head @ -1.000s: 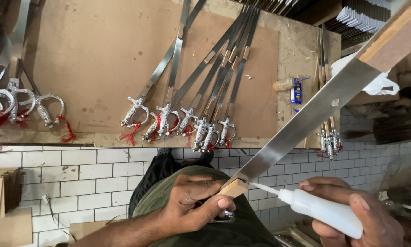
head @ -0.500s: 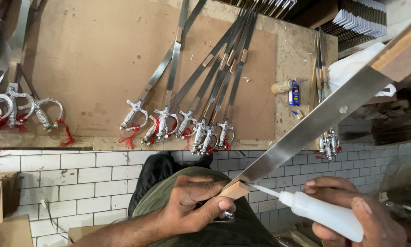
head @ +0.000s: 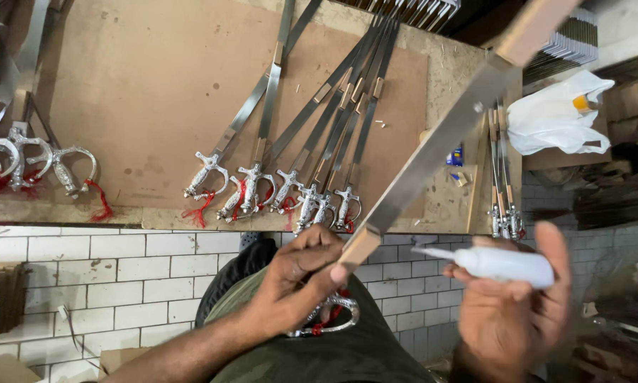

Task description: The person applies glue from a small bottle to the wooden grip area of multiple swords. They handle each sword one at a time, apply glue to the grip, and place the sword on the table. The process is repeated for several swords.

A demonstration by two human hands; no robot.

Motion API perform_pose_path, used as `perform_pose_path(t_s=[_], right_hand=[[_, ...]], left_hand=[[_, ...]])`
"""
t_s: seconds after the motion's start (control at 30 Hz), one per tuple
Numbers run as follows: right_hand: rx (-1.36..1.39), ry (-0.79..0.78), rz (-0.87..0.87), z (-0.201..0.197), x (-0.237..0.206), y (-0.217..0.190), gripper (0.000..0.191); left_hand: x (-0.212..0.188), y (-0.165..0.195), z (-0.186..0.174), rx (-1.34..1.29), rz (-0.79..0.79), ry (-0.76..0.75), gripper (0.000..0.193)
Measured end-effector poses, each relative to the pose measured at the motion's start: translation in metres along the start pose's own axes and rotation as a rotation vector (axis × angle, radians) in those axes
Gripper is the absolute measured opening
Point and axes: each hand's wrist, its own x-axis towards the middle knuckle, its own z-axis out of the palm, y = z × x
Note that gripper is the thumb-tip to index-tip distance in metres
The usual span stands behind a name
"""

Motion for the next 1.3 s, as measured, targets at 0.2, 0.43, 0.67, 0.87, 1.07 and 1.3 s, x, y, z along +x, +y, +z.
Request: perform_pose_path(t_s=[0.2, 0.43, 0.67, 0.87, 1.07, 1.3], right_hand=[[0.386, 0.064, 0.179, -0.004, -0.006, 0.036, 0.07], [0.141, -0.054, 0.048, -0.01, -0.008, 0.025, 0.058], [-0.054, -0.094, -0.027, -0.009, -0.012, 0.018, 0.081], [-0.15, -0.158, -0.028, 0.008, -0.011, 0.015, 0.078], [-0.223, -0.205, -0.083, 0.015, -0.01, 0.02, 0.07], [-0.338, -0.216, -0.147, 0.013, -0.006, 0.02, 0.068]], left_hand=[[0.02, 0.003, -0.013, -0.383, -0.459, -0.011, 0.033], [0.017, 0.013, -0.002, -0.681, -0.791, 0.007, 0.037], [0.015, 0.011, 0.005, -0.741, -0.835, -0.014, 0.037], [0.013, 0.009, 0.006, -0.699, -0.823, -0.031, 0.036], [0.011, 0.009, 0.006, -0.692, -0.769, -0.064, 0.036], [0.01, 0.008, 0.005, -0.724, -0.73, -0.087, 0.036]])
